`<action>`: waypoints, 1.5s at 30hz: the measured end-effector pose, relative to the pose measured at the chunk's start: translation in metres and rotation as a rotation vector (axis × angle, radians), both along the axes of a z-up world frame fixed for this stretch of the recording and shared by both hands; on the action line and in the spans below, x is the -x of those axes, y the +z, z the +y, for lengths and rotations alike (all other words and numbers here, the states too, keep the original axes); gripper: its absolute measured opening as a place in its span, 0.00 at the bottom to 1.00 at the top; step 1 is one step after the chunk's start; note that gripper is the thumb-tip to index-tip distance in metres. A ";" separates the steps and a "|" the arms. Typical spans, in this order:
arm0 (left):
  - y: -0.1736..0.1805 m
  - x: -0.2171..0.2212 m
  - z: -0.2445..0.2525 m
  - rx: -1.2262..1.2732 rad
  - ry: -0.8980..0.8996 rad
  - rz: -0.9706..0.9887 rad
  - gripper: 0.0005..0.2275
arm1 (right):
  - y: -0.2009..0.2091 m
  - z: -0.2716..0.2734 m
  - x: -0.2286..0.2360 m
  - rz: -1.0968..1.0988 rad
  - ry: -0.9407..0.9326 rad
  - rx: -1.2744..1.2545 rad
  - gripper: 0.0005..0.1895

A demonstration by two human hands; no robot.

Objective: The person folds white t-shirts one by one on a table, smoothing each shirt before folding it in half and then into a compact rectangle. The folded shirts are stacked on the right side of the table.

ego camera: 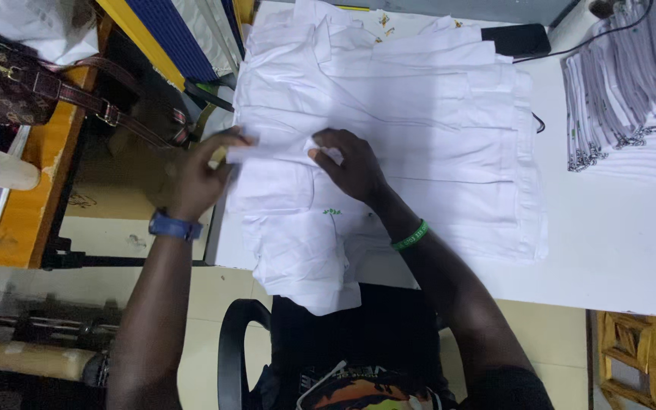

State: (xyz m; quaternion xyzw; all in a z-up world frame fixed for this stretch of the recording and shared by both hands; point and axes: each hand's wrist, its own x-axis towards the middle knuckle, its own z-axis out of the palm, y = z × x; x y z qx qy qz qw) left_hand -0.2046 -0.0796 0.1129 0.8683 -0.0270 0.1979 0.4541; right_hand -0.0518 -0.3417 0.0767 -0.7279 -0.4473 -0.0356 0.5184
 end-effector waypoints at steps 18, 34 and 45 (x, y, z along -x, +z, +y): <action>-0.052 -0.075 0.001 -0.150 0.527 0.228 0.09 | -0.009 0.030 -0.025 0.529 -0.353 0.449 0.14; 0.052 -0.028 -0.116 -0.404 0.333 -0.020 0.13 | 0.011 -0.164 -0.027 0.260 -0.670 0.346 0.10; -0.043 -0.051 -0.320 -0.462 -0.254 -0.068 0.16 | -0.026 -0.280 -0.099 0.296 -0.941 0.659 0.31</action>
